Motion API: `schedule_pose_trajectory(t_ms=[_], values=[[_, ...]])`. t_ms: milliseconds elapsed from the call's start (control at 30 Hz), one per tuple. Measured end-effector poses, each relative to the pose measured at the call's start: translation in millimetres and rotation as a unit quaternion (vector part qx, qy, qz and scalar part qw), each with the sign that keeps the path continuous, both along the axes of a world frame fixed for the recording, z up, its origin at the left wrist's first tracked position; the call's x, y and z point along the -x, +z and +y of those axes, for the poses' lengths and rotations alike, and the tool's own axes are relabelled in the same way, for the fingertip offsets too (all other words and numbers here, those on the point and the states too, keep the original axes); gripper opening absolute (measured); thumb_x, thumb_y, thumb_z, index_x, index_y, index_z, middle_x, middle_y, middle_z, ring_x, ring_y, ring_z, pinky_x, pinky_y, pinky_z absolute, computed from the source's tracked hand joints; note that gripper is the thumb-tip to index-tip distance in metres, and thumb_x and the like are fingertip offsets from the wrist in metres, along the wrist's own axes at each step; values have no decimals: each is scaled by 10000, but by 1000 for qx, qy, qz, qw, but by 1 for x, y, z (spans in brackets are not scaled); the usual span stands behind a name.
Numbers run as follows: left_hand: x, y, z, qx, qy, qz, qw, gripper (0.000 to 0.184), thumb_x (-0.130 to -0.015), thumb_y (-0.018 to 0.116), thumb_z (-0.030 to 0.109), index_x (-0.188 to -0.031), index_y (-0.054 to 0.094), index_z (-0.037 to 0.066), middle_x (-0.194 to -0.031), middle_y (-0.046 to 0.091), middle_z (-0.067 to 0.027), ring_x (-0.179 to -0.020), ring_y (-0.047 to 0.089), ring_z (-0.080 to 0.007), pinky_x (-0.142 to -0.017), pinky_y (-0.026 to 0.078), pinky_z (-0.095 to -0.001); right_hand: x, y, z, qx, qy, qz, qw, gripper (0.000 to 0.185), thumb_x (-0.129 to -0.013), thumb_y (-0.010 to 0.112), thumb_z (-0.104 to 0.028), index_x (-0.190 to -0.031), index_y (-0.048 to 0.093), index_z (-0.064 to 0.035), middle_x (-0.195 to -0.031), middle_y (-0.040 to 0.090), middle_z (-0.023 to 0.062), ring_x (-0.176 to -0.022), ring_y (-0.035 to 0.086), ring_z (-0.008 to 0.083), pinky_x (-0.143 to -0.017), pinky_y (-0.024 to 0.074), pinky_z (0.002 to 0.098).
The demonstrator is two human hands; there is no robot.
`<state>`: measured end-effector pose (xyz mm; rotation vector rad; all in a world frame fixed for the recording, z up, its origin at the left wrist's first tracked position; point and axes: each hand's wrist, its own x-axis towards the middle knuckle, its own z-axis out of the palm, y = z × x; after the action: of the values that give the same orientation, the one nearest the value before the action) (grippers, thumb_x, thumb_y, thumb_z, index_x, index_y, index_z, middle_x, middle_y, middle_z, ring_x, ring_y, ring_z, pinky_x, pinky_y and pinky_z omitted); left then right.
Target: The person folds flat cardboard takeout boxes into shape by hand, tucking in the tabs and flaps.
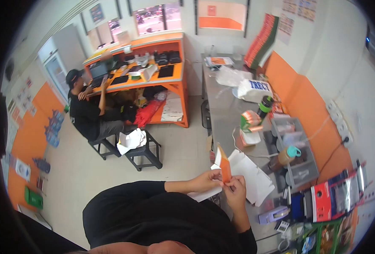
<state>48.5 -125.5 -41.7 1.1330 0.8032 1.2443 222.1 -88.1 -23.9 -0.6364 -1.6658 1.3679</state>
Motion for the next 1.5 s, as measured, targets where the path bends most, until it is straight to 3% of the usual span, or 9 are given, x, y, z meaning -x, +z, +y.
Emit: schedule_pose_trajectory(t_ms=[167,233,400,500,567,633,1067,1267,1500], values=[[10,6,-4,9,53,176,983,309,-910,705,202,-1149,581,52,-985,632,-28,-986,602,-124,-862,499,-299,7,-19,-2,0,-29,-32,999,228,-762,719,97,-762,508,13,-1003,455,75,-968,568,180,-869,532,298],[17,6,-4,39,28,317,947,292,-908,708,211,-1126,596,52,-976,649,-40,-948,610,-126,-853,500,-288,11,-17,-6,-55,-46,-151,986,259,-766,727,91,-769,488,-8,-955,455,69,-876,560,170,-815,549,304],[38,0,-18,42,24,192,980,336,-912,693,286,-1121,602,39,-971,678,-70,-860,639,-155,-793,513,-331,22,-12,-11,-40,11,-133,990,222,-781,732,65,-800,521,-3,-924,500,66,-874,561,162,-746,538,291],[57,-2,-32,27,37,303,952,335,-918,687,278,-1133,597,37,-973,681,-77,-869,651,-160,-786,518,-326,20,-43,5,-112,26,-190,975,183,-814,713,41,-840,534,9,-925,543,65,-880,561,149,-769,557,293],[67,-10,-43,9,64,266,962,353,-919,684,300,-1139,594,39,-970,686,-85,-866,658,-171,-763,518,-327,25,-57,11,-130,55,-215,967,134,-883,665,-4,-910,535,13,-915,568,62,-878,572,132,-798,574,303],[78,-23,-52,38,71,299,951,371,-917,687,319,-1144,592,41,-983,691,-93,-879,663,-184,-758,517,-330,40,-52,2,137,62,-119,981,84,-926,631,-54,-922,568,3,-859,599,73,-841,594,139,-755,501,265],[198,-38,-97,164,333,217,903,373,-874,672,218,-1167,572,9,-1003,689,-127,-890,668,-185,-791,523,-329,165,-109,48,209,251,-166,930,93,-970,575,-69,-998,550,16,-906,601,83,-811,627,149,-734,610,335],[293,-78,-72,177,401,201,876,385,-863,675,194,-1172,548,4,-988,687,-139,-879,669,-204,-776,527,-336,269,-95,94,180,310,-198,912,93,-974,583,-92,-989,562,-3,-894,618,74,-794,628,143,-711,603,331],[434,-39,-29,122,457,240,848,429,-832,728,201,-1168,546,7,-977,692,-177,-875,679,-297,-769,521,-379,432,-67,147,164,336,-246,894,127,-979,570,-100,-1025,547,16,-895,602,78,-759,617,134,-700,582,299]])
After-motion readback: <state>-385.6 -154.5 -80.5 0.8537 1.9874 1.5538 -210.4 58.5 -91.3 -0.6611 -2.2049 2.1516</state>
